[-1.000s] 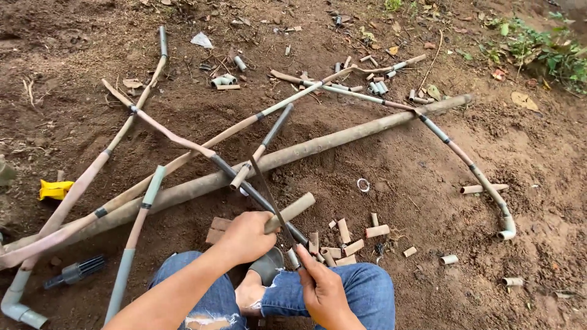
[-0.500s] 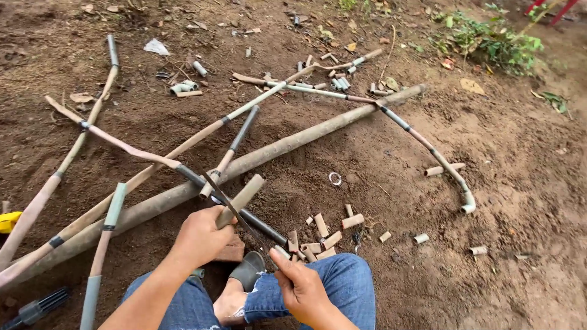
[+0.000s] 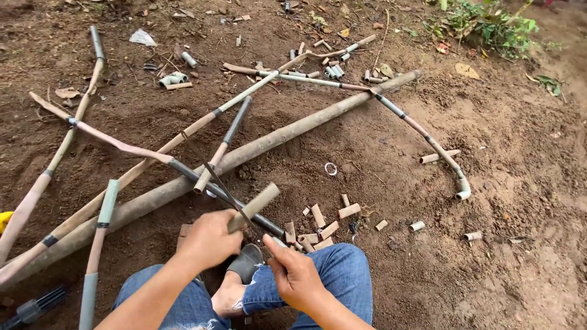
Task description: Cutting bamboo sticks into small pieces using a hacksaw while sitting on the ground.
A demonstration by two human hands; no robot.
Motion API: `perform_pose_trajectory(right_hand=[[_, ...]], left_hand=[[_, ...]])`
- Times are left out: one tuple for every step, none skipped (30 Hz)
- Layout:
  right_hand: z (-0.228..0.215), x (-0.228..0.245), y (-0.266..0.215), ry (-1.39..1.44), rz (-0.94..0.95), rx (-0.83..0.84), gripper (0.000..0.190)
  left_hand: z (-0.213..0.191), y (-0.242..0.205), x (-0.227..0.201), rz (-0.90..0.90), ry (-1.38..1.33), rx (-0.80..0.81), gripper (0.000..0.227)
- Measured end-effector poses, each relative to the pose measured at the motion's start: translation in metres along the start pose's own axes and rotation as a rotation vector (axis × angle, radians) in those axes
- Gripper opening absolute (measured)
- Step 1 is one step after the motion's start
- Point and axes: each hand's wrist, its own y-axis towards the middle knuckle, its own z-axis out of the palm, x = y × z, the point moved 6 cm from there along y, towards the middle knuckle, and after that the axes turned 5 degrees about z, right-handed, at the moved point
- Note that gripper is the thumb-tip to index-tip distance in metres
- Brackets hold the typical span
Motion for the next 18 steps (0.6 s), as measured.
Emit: perform_pose_trajectory(right_hand=[[0.0, 0.0, 0.0, -0.008, -0.012, -0.001, 0.059], [-0.001, -0.001, -0.002, -0.006, -0.021, 0.007, 0.059], [-0.002, -0.003, -0.004, -0.012, -0.01, 0.0, 0.056], [-0.003, -0.005, -0.01, -0.017, 0.007, -0.006, 0.052], [0.0, -0.005, -0.006, -0.012, 0.005, 0.003, 0.052], [-0.001, -0.005, -0.005, -0.016, 0.013, 0.002, 0.053], [-0.001, -0.006, -0.004, -0.021, 0.022, 0.001, 0.053], [-0.003, -0.004, -0.002, -0.017, 0.014, 0.011, 0.053], [-0.006, -0.003, 0.001, -0.016, 0.025, 0.0, 0.052], [-0.008, -0.002, 0.004, -0.01, 0.031, -0.014, 0.052], [-0.007, 0.0, 0.004, -0.001, 0.018, -0.007, 0.052], [-0.007, -0.001, 0.001, 0.011, 0.059, 0.02, 0.054], [-0.007, -0.003, -0.002, 0.023, 0.1, 0.047, 0.056], [-0.004, -0.006, -0.001, 0.024, 0.099, 0.061, 0.056], [-0.003, -0.008, 0.001, 0.001, 0.073, 0.033, 0.055], [-0.001, -0.009, 0.001, -0.019, 0.048, 0.004, 0.055], [-0.003, -0.009, -0.001, -0.016, 0.048, 0.016, 0.055], [-0.004, -0.01, 0.002, -0.04, 0.061, 0.002, 0.053]], left_hand=[[-0.005, -0.004, -0.002, -0.001, -0.052, -0.044, 0.029], [-0.002, 0.008, 0.016, -0.006, -0.056, -0.054, 0.029], [-0.005, 0.019, 0.028, 0.089, -0.107, -0.165, 0.027], [-0.006, 0.026, 0.041, 0.18, -0.156, -0.272, 0.026], [-0.01, 0.018, 0.028, 0.171, -0.158, -0.277, 0.026], [-0.004, 0.011, 0.017, 0.122, -0.142, -0.158, 0.026], [0.003, 0.002, 0.006, 0.074, -0.127, -0.038, 0.027], [0.002, 0.003, 0.006, 0.067, -0.133, -0.048, 0.027], [0.002, 0.003, 0.004, 0.079, -0.174, -0.054, 0.025], [-0.002, 0.003, 0.004, 0.091, -0.209, -0.065, 0.024], [-0.004, 0.011, 0.015, 0.085, -0.208, -0.081, 0.024], [-0.009, 0.018, 0.024, 0.134, -0.199, -0.174, 0.024], [-0.014, 0.024, 0.033, 0.183, -0.188, -0.268, 0.024], [-0.01, 0.021, 0.027, 0.172, -0.196, -0.272, 0.024], [0.0, 0.02, 0.02, 0.175, -0.145, -0.167, 0.023], [0.01, 0.018, 0.014, 0.178, -0.092, -0.06, 0.022], [0.016, 0.021, 0.02, 0.168, -0.098, -0.063, 0.022], [0.014, 0.027, 0.022, 0.224, -0.091, -0.126, 0.021]])
